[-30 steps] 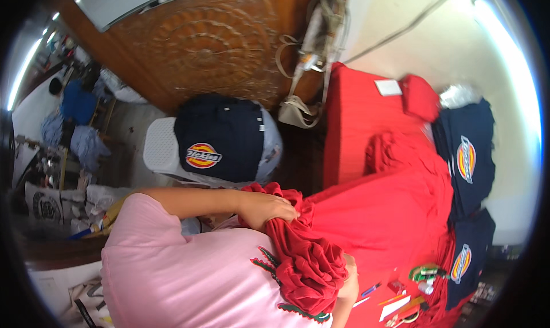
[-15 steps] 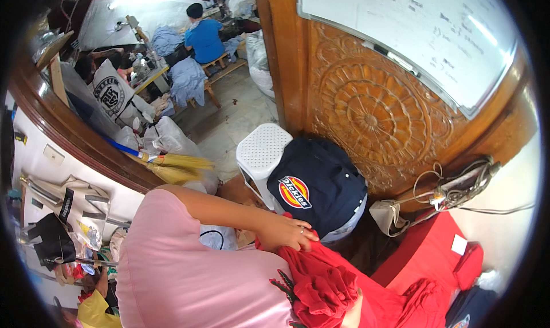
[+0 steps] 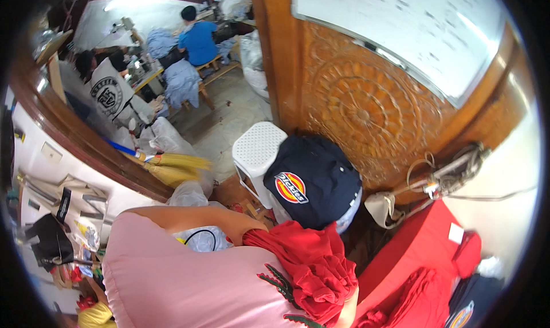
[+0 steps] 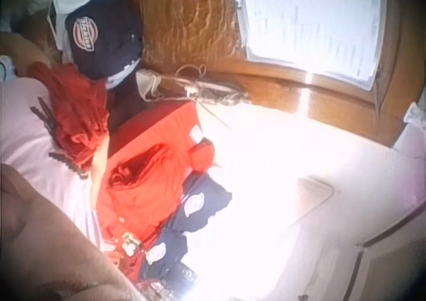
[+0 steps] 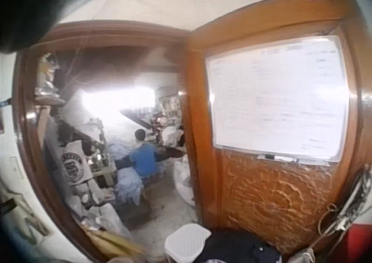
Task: The person sorts red and navy blue shirts on a table by checking labels and folding them into a stack.
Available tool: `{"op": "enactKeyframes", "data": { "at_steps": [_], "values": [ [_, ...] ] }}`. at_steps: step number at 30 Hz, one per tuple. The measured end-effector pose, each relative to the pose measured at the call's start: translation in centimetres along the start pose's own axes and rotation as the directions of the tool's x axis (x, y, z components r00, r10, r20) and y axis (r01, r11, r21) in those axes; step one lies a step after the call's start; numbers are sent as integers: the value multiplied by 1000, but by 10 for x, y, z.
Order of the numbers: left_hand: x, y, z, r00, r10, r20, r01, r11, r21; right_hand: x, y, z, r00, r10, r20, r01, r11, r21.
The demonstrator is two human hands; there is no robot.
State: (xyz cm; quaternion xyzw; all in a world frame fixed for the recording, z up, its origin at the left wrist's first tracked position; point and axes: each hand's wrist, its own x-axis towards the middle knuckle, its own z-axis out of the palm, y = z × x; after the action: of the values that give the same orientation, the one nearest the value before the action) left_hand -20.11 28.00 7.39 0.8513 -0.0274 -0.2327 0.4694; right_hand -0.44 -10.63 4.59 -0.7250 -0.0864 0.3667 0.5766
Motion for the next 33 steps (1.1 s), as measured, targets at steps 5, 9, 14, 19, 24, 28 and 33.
{"op": "enactKeyframes", "data": {
  "at_steps": [5, 9, 14, 19, 24, 28, 33],
  "values": [
    [12, 38, 55, 949, -110, -294, 51, 978, -201, -66, 44, -39, 975, 32, -220, 2, 988, 153],
    [39, 64, 81, 845, -39, -533, 25, 999, -33, -123, 76, -71, 918, 86, -388, 23, 963, 269],
    [89, 125, 58, 732, 214, -646, 45, 932, 359, -165, 115, -91, 852, 136, -506, 101, 905, 414],
    [135, 165, 27, 680, 502, -535, -81, 776, 625, -144, 121, -97, 846, 111, -521, 192, 849, 492],
    [187, 223, -12, 684, 595, -421, -147, 678, 720, -95, 105, -120, 846, 64, -530, 281, 791, 543],
    [245, 258, -48, 680, 640, -357, -187, 622, 760, -56, 85, -157, 819, 43, -573, 351, 751, 558],
    [360, 327, -91, 610, 757, -234, -306, 498, 811, -6, 53, -231, 715, 15, -699, 483, 713, 509]
  ]
}}
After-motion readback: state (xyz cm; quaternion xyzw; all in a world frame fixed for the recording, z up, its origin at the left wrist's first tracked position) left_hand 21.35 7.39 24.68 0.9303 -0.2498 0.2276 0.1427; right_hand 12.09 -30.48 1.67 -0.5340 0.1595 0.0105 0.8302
